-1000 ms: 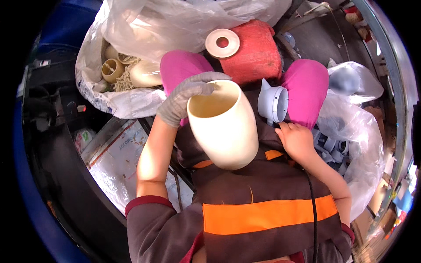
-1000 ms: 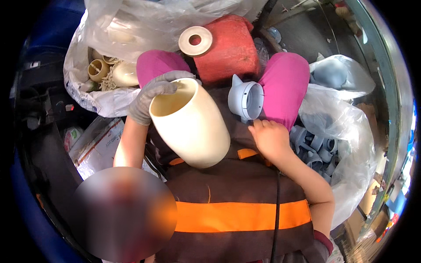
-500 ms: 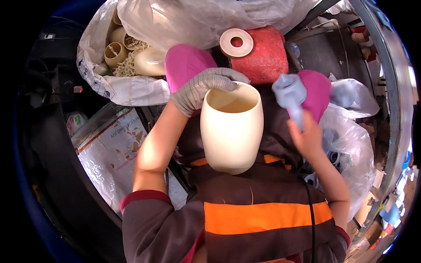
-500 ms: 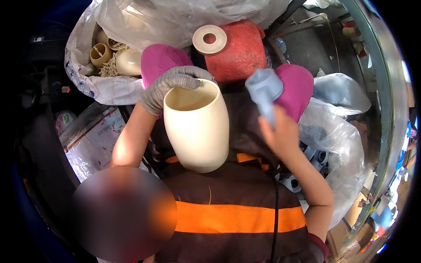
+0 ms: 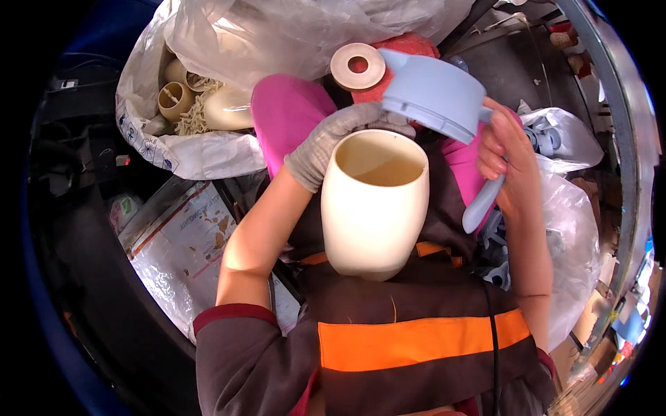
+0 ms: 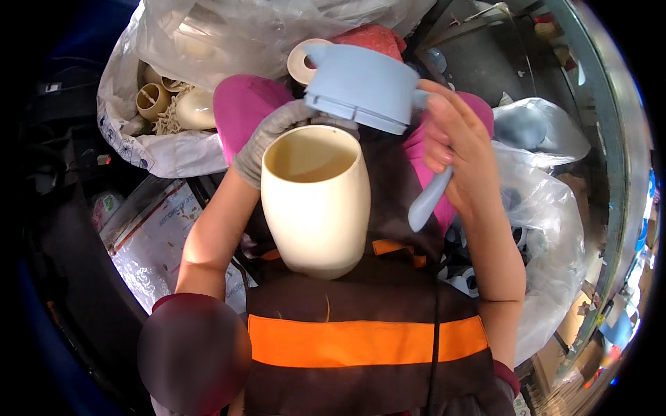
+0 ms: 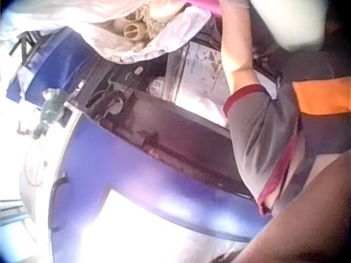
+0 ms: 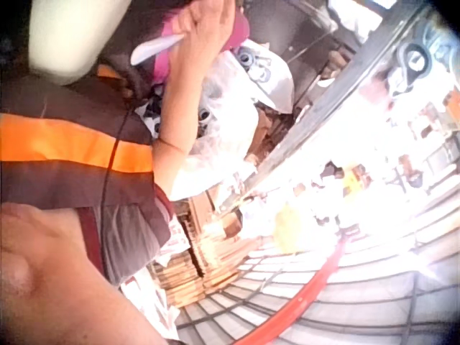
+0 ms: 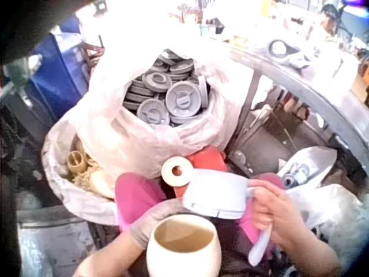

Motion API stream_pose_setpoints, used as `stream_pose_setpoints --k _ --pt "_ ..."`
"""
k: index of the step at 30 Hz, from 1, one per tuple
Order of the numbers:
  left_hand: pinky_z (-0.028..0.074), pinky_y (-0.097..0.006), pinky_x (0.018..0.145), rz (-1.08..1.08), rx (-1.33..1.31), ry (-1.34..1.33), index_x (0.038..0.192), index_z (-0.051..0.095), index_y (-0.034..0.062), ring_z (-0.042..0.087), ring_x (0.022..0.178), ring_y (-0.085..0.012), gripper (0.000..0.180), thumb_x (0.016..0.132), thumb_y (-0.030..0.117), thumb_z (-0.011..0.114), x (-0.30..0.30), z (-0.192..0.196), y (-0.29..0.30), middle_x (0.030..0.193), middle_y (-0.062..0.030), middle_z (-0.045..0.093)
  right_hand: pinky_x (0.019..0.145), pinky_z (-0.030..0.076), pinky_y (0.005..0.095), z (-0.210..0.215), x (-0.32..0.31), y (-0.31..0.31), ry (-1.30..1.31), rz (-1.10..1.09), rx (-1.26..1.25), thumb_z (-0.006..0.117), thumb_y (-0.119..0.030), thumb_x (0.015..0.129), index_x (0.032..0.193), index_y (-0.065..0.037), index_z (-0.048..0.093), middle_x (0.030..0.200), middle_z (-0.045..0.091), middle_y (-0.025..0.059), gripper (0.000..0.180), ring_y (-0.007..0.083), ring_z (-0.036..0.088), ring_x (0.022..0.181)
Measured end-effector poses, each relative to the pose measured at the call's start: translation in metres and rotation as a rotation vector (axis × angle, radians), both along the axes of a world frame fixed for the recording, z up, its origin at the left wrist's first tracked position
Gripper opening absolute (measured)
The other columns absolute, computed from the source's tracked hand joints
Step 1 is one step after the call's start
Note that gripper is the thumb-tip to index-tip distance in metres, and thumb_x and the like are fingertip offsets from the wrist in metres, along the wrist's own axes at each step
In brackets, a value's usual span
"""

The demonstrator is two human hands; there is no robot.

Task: The person assembles water pitchers by placing a blue lid onto the white body of the pitcher and then placing it on a table.

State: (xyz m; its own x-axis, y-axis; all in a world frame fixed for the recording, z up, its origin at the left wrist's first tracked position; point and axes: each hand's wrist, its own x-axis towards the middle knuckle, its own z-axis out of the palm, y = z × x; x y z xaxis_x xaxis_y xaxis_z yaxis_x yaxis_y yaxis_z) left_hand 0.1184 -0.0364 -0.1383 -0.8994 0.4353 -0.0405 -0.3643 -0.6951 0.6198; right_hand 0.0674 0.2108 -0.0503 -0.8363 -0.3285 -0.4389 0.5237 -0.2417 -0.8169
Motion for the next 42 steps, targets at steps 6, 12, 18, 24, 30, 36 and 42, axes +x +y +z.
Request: stream_pose_setpoints --k 6,12,18,24,30,36,42 --pt "0.051 -0.037 0.093 0.299 0.287 -0.435 0.125 0.053 0.0047 0.06 0.106 -0.0216 0.04 0.095 0.031 0.056 0.011 0.001 0.002 0.118 -0.0108 0.061 0.041 0.028 0.018 0.006 -0.005 -0.029 -0.136 0.204 -0.052 0.055 -0.027 0.095 0.119 -0.005 0.057 0.064 0.038 -0.0075 0.033 0.0003 0.033 0.045" --pt "0.052 -0.034 0.088 0.337 0.27 -0.497 0.12 0.055 -0.0005 0.062 0.101 -0.02 0.053 0.092 0.044 0.057 0.013 0.005 0.006 0.107 -0.013 0.065 0.04 0.027 0.0173 0.008 -0.005 -0.032 0.037 0.204 0.222 0.057 -0.026 0.094 0.115 -0.004 0.059 0.064 0.04 -0.0071 0.031 -0.0002 0.033 0.045" --pt "0.043 -0.038 0.101 0.238 0.219 -0.433 0.133 0.044 0.0032 0.054 0.116 -0.0242 0.061 0.093 0.05 0.05 0.02 0.009 0.012 0.128 -0.0144 0.054 0.041 0.026 0.017 0.006 -0.008 -0.022 0.159 0.231 0.339 0.059 -0.023 0.094 0.114 -0.003 0.06 0.063 0.042 -0.0071 0.028 -0.0003 0.033 0.047" --pt "0.046 -0.032 0.095 0.189 0.014 -0.302 0.132 0.047 0.0029 0.056 0.11 -0.0172 0.057 0.094 0.045 0.053 0.03 0.031 0.017 0.123 -0.0105 0.057 0.041 0.029 0.0173 -0.014 0.002 -0.017 0.276 0.248 0.382 0.06 -0.023 0.093 0.113 -0.002 0.06 0.066 0.05 -0.0052 0.029 0.0 0.037 0.046" --pt "0.047 -0.028 0.092 0.15 -0.116 -0.187 0.132 0.046 0.0016 0.056 0.107 -0.0137 0.059 0.09 0.04 0.062 0.032 0.031 0.015 0.119 -0.0072 0.058 0.042 0.032 0.0182 -0.019 0.004 -0.018 0.301 0.286 0.442 0.062 -0.023 0.091 0.111 -0.003 0.061 0.068 0.054 -0.0041 0.029 0.0014 0.04 0.046" --pt "0.043 -0.029 0.095 0.164 -0.252 -0.141 0.135 0.042 0.0008 0.053 0.111 -0.0142 0.064 0.088 0.038 0.065 0.033 0.038 0.018 0.122 -0.007 0.055 0.045 0.034 0.0181 -0.022 0.008 -0.01 0.32 0.275 0.45 0.063 -0.022 0.09 0.11 -0.006 0.062 0.074 0.056 -0.0041 0.026 0.0011 0.043 0.051" --pt "0.04 -0.031 0.098 0.149 -0.357 -0.148 0.135 0.039 0.0009 0.05 0.113 -0.0155 0.065 0.086 0.034 0.066 0.039 0.038 0.013 0.124 -0.0077 0.052 0.052 0.036 0.0184 -0.027 0.007 -0.021 0.305 0.347 0.408 0.064 -0.021 0.089 0.109 -0.008 0.062 0.081 0.058 -0.0036 0.024 0.0021 0.046 0.061"
